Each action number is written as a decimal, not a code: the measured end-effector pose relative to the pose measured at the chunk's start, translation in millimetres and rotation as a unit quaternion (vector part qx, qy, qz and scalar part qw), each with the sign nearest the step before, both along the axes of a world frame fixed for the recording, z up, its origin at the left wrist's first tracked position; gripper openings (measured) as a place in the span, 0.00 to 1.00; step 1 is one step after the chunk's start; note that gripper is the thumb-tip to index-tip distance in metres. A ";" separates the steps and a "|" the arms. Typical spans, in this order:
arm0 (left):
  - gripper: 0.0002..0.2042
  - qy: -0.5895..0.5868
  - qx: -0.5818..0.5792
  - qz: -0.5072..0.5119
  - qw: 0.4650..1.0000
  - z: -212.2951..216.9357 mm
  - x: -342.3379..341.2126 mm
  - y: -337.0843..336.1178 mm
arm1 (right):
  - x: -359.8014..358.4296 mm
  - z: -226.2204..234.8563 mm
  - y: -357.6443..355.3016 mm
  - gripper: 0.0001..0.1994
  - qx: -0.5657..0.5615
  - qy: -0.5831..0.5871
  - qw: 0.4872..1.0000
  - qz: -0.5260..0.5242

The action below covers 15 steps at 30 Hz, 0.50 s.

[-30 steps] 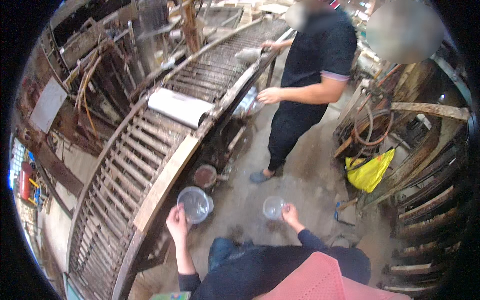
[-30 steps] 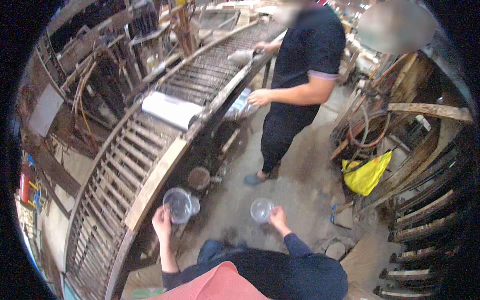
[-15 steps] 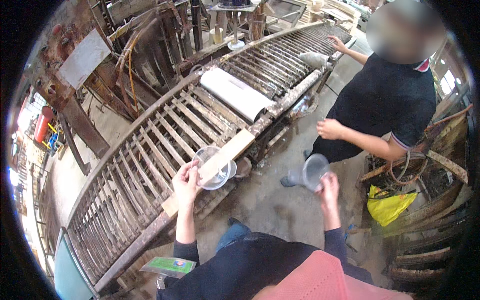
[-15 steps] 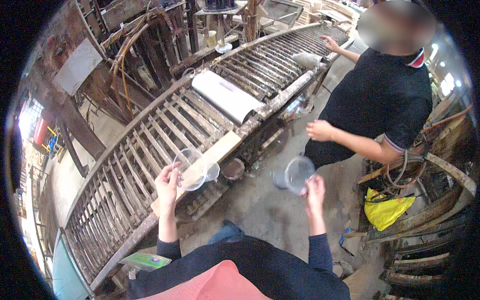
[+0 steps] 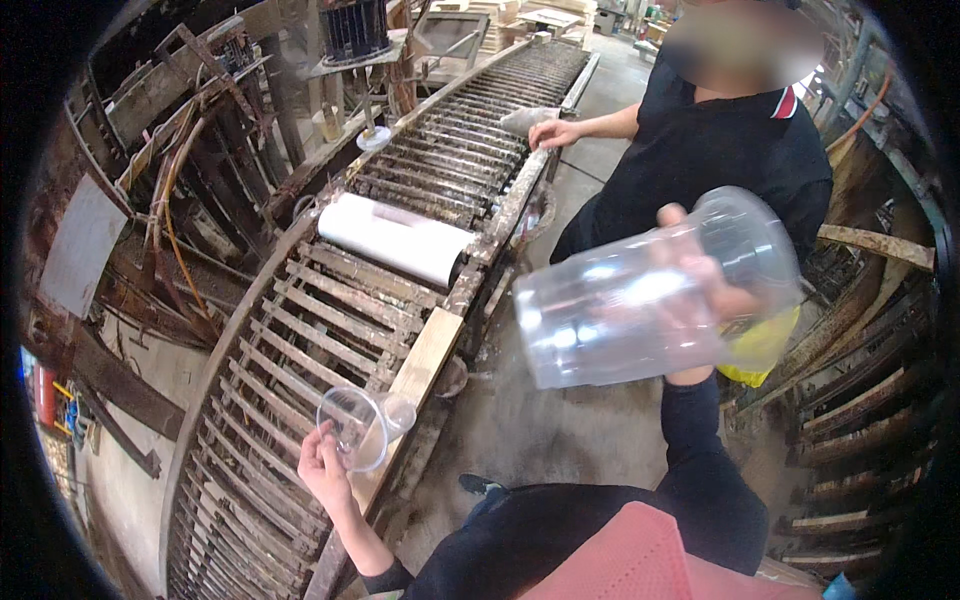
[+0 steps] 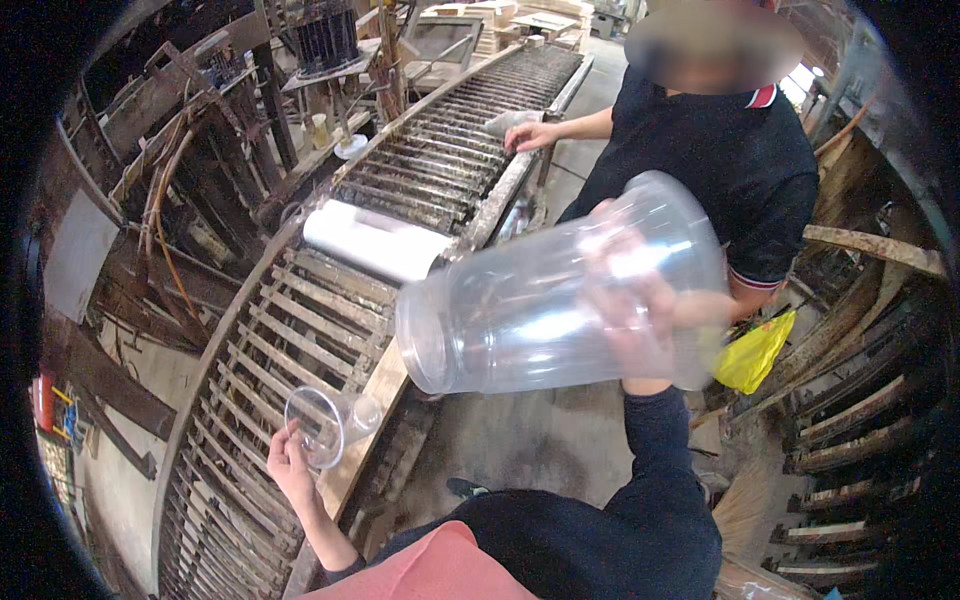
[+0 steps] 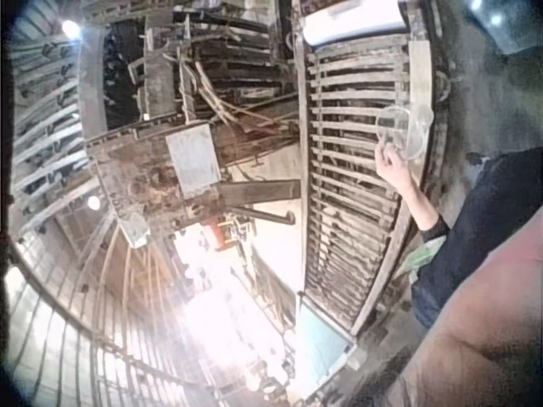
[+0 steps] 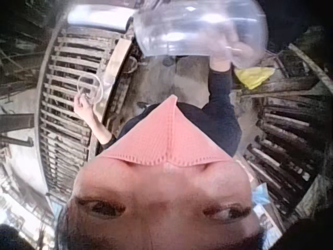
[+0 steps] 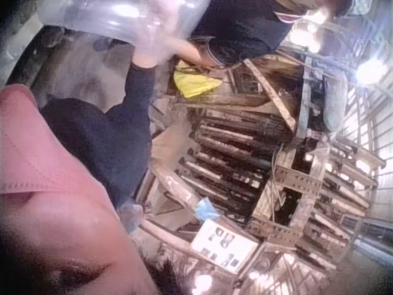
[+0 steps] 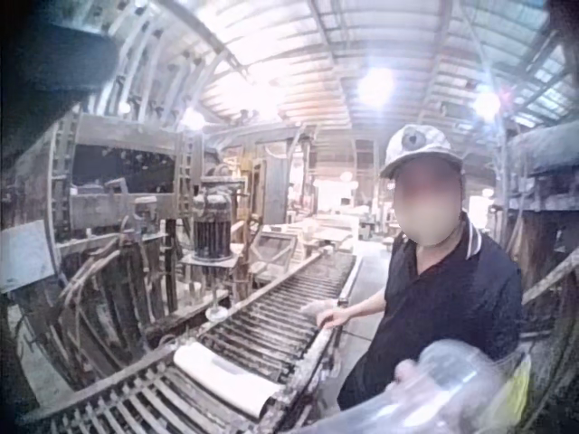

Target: The person walks through a workshop carrying two clear plastic cups, then pours liquid from them into a machine hopper. The person repeats this pouring action several times while standing next to the machine.

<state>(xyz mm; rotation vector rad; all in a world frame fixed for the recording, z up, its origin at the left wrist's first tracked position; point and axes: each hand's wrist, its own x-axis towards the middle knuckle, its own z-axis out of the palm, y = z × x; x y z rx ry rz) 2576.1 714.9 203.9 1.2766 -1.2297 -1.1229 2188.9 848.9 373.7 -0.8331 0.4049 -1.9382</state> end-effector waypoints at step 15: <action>0.12 0.059 -0.007 -0.080 0.995 4.1 3.4 -22.6 | -15.5 -138.6 -23.9 0.09 0.377 0.107 0.902 -0.183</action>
